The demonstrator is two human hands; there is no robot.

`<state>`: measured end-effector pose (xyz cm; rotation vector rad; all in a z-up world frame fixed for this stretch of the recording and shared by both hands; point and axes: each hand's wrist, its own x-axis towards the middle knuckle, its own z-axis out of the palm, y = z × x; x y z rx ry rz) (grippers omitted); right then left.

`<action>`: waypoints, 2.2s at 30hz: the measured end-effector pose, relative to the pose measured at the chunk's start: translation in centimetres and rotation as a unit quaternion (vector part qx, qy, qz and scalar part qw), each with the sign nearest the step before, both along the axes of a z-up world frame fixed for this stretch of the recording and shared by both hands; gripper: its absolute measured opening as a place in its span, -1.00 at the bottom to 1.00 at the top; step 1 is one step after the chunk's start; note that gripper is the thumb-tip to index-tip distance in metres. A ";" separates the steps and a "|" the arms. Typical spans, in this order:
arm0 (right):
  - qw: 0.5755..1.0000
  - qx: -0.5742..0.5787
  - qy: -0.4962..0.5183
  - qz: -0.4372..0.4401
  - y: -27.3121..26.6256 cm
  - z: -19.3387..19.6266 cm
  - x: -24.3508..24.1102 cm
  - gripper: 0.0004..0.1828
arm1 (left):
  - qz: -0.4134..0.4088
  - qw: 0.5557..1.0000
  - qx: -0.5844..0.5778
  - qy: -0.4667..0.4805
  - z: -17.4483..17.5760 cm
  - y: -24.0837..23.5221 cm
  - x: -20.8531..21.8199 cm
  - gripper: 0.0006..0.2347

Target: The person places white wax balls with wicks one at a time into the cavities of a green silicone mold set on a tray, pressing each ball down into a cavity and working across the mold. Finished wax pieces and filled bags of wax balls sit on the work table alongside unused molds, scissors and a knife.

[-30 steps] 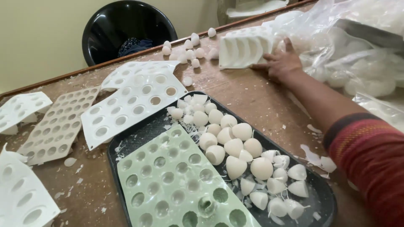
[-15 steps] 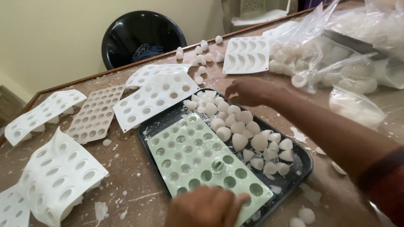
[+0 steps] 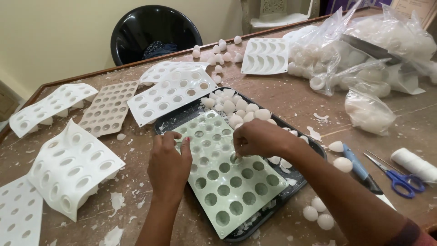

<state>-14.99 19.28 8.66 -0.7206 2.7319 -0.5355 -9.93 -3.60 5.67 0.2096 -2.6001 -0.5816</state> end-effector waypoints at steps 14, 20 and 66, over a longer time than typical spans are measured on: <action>0.969 -0.136 -0.060 -0.196 2.7 -1.9 -3.2 -0.71 | -0.167 0.975 -0.066 0.127 -1.1 2.1 -0.1 -0.88; 0.983 -0.040 -0.093 -0.153 1.0 -3.3 -2.6 -0.61 | -0.251 0.954 -0.075 0.146 -2.1 2.9 0.0 -0.88; 0.893 -0.332 -0.239 -0.187 0.2 -5.0 -1.3 -0.22 | -0.315 0.943 -0.109 0.023 -3.1 4.9 -8.9 -0.81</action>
